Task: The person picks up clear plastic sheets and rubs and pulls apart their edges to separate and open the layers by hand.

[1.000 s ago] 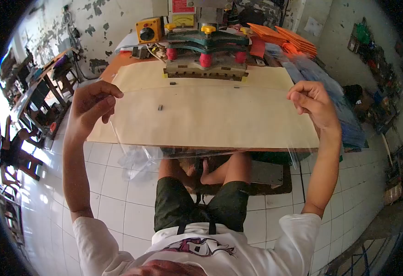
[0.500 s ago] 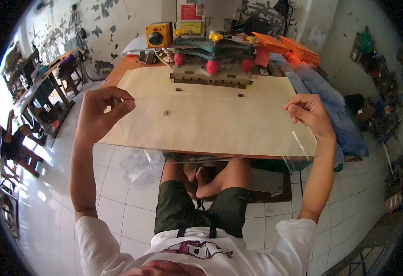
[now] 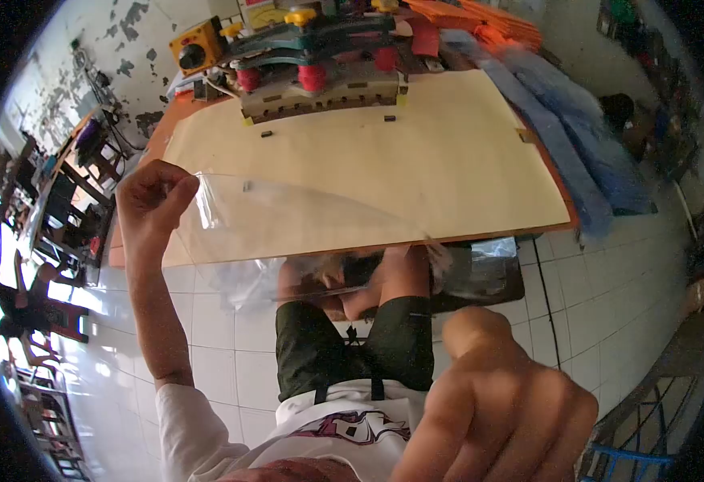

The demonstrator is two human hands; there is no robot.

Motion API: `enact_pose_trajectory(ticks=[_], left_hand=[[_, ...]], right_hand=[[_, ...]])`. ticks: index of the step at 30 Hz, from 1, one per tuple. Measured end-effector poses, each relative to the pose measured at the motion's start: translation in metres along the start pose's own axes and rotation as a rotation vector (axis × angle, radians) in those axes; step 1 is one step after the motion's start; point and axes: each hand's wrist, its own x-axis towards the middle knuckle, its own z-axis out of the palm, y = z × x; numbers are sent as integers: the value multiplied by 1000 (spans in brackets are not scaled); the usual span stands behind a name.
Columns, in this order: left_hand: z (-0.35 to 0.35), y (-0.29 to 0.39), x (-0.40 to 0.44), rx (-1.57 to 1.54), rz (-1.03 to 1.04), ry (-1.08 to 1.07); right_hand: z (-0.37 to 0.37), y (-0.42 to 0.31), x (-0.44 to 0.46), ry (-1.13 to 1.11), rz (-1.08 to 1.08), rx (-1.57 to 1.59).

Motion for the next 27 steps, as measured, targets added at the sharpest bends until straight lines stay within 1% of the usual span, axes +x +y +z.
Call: enact_pose_trajectory(ticks=[1, 3, 7, 11, 13, 14, 16, 18, 19, 21, 22, 24, 26, 27], left_hand=[[3, -3, 2, 8, -7, -14], [8, -6, 5, 43, -33, 27], [15, -3, 11, 69, -103, 5], [25, -9, 16, 71, -61, 11], [29, -10, 17, 83, -47, 16], [30, -7, 17, 85, -76, 26], [34, -6, 18, 83, -103, 32], [33, -6, 17, 83, -45, 55], [33, -4, 16, 86, -47, 62], [35, 5, 14, 34, 23, 56], [36, 11, 12, 35, 23, 65], [38, 24, 8, 21, 54, 32], [40, 35, 1, 11, 52, 35], [39, 38, -1, 2, 47, 32]], right_hand=[[-5, 4, -1, 16, -7, -1], [-14, 9, 0, -68, -36, 99], [-27, 13, -5, -32, -12, 136], [-32, 14, -17, 53, 0, 155], [-17, 16, -22, 94, 6, 168], [3, 22, -21, 486, -9, 81], [0, 28, -22, 878, -24, -16], [-47, 41, -33, 106, -213, 123], [-56, 43, -38, 103, -212, 130], [-69, 46, -44, 157, 190, -734], [-75, 49, -41, 171, 303, -993], [-86, 60, -34, 142, 466, -1342], [-92, 68, -36, 101, 606, -1499], [-92, 68, -37, 89, 642, -1536]])
